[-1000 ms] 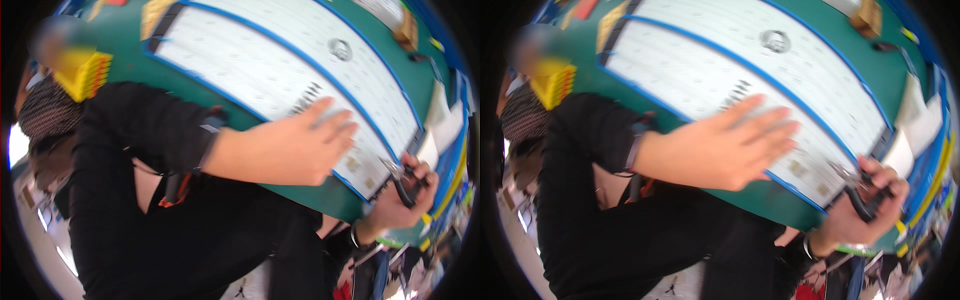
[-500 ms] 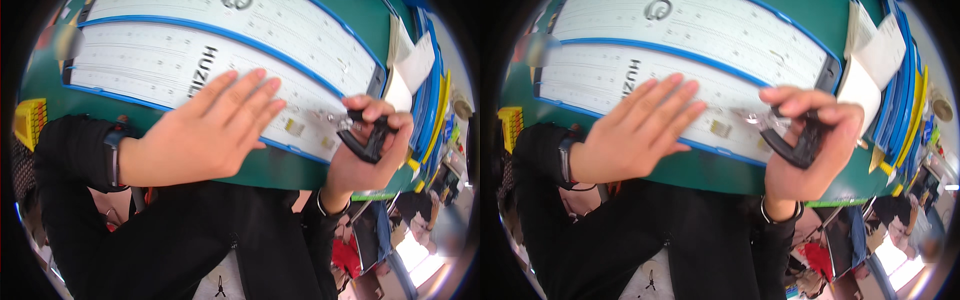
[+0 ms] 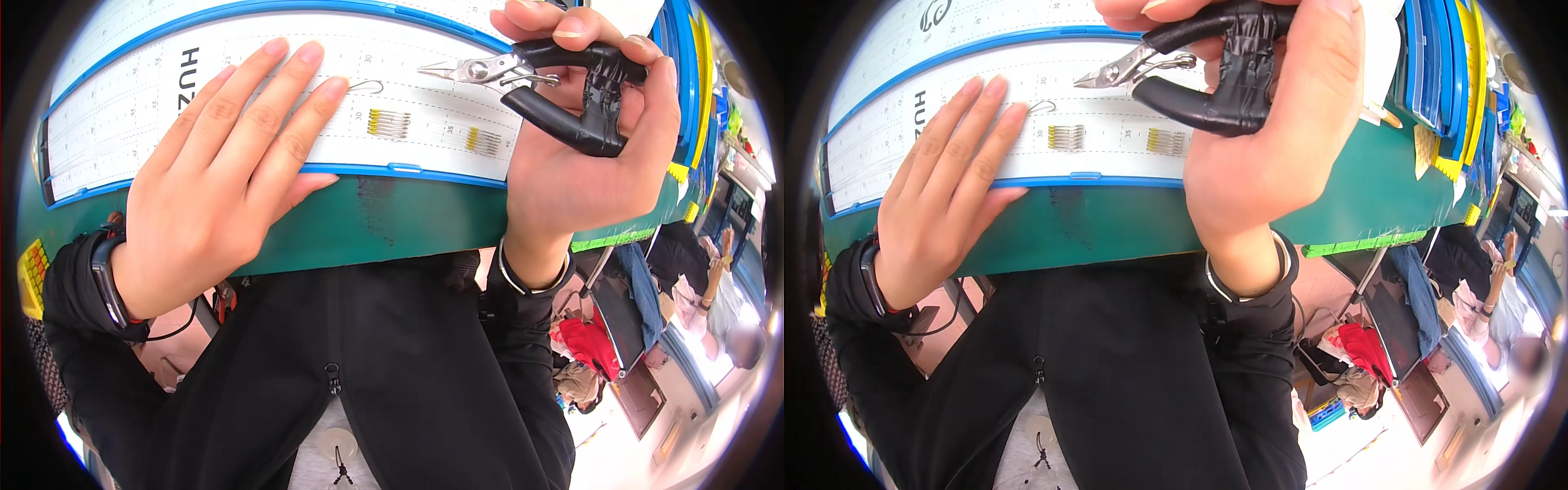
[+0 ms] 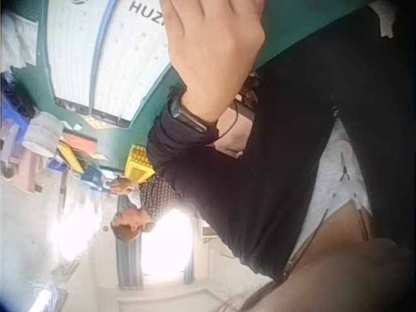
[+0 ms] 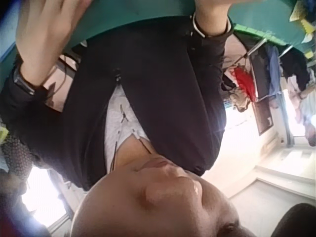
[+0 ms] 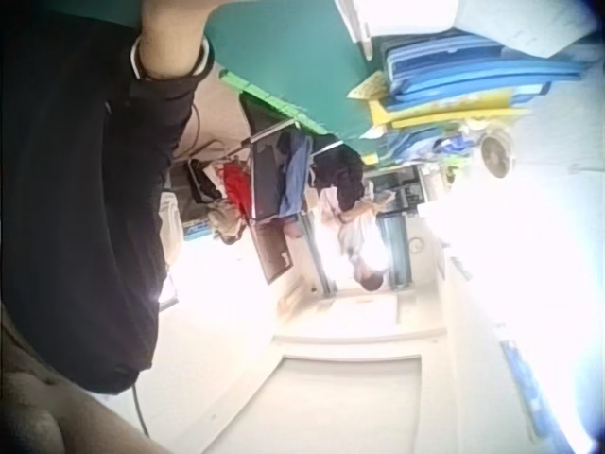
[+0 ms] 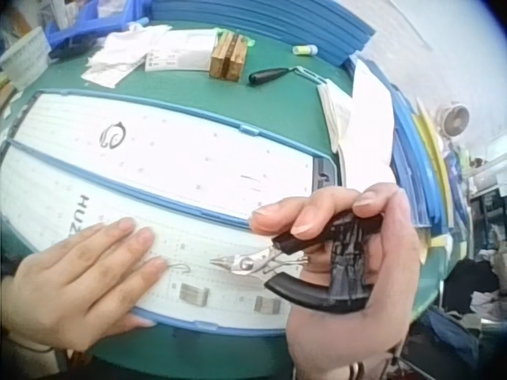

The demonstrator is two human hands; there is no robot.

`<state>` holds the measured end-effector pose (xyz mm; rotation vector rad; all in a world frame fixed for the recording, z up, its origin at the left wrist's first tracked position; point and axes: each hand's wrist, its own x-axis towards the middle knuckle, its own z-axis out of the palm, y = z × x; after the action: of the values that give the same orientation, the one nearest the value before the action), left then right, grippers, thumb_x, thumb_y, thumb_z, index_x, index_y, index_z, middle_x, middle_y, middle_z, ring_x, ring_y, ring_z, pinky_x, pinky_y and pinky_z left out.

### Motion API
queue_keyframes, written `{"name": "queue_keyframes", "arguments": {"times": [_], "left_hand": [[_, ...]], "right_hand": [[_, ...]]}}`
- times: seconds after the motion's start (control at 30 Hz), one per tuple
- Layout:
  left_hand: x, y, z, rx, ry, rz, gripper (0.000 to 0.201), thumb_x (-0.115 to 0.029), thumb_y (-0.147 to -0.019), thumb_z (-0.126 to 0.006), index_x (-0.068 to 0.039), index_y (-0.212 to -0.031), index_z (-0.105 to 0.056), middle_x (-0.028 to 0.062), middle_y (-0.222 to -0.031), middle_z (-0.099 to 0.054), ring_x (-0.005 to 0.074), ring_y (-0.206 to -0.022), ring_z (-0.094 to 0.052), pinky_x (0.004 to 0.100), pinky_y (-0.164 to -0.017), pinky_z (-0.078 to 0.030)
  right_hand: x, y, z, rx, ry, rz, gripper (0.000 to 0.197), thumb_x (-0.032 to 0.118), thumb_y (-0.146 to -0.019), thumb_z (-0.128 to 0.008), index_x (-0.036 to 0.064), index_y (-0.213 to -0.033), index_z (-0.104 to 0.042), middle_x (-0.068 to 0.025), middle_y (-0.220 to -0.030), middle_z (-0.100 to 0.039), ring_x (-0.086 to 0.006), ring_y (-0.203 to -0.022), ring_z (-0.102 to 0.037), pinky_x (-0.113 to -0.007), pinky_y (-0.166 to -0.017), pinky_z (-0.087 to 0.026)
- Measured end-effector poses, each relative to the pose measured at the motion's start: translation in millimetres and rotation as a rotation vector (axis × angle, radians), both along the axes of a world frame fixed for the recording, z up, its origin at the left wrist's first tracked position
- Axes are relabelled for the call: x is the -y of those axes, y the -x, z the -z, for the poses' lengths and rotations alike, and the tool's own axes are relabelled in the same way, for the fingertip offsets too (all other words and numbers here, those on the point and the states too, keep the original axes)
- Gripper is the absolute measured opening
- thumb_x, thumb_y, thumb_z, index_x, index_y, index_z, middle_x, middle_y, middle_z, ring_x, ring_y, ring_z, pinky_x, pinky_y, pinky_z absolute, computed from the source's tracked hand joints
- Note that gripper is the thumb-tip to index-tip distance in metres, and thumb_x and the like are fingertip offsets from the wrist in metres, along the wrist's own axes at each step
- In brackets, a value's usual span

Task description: The recorder is assembling LED light fixtures by applying small components and using a handheld tool to secure elements on a panel.

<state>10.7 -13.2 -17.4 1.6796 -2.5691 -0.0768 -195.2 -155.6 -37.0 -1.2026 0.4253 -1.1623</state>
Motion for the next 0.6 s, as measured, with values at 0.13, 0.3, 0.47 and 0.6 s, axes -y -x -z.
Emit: {"name": "queue_keyframes", "arguments": {"times": [0.13, 0.3, 0.47, 0.6], "left_hand": [[-20, -2, 6, -0.012, 0.003, -0.049, 0.057, -0.022, -0.077, -0.069, 0.001, -0.128, -0.054, 0.0185, -0.133, -0.051, 0.0338, -0.123, -0.05, 0.04, -0.099, -0.044], [-26, 2, 17, 0.0, 0.111, -0.065, 0.054, -0.03, -0.082, -0.065, -0.001, -0.126, -0.056, 0.0168, -0.131, -0.054, 0.031, -0.123, -0.051, 0.0397, -0.101, -0.043], [-16, -8, 20, -0.017, 0.107, -0.058, 0.055, -0.031, -0.082, -0.065, -0.002, -0.128, -0.056, 0.0162, -0.132, -0.054, 0.03, -0.125, -0.05, 0.0387, -0.103, -0.042], [-7, -6, 1, -0.024, -0.016, -0.012, 0.058, -0.021, -0.079, -0.07, -0.001, -0.131, -0.052, 0.018, -0.136, -0.05, 0.0318, -0.128, -0.047, 0.0386, -0.103, -0.042]], "right_hand": [[-22, -9, 1, -0.086, 0.058, -0.068, 0.036, 0.027, -0.099, -0.024, 0.0048, -0.104, -0.052, -0.0193, -0.091, -0.058, -0.04, -0.09, -0.062, -0.051, -0.085, -0.05], [-36, -14, -4, -0.124, -0.021, -0.018, 0.029, 0.027, -0.101, -0.024, 0.0064, -0.1, -0.045, -0.0158, -0.086, -0.055, -0.0341, -0.085, -0.06, -0.047, -0.083, -0.05], [-23, -24, 0, -0.105, 0.019, -0.067, 0.031, 0.028, -0.101, -0.022, 0.0065, -0.101, -0.045, -0.0156, -0.087, -0.056, -0.0338, -0.088, -0.06, -0.046, -0.082, -0.051], [-7, -11, 4, 0.02, 0.111, -0.08, 0.038, 0.028, -0.1, -0.022, 0.0027, -0.106, -0.051, -0.0199, -0.093, -0.058, -0.0404, -0.088, -0.061, -0.051, -0.082, -0.049]]}}
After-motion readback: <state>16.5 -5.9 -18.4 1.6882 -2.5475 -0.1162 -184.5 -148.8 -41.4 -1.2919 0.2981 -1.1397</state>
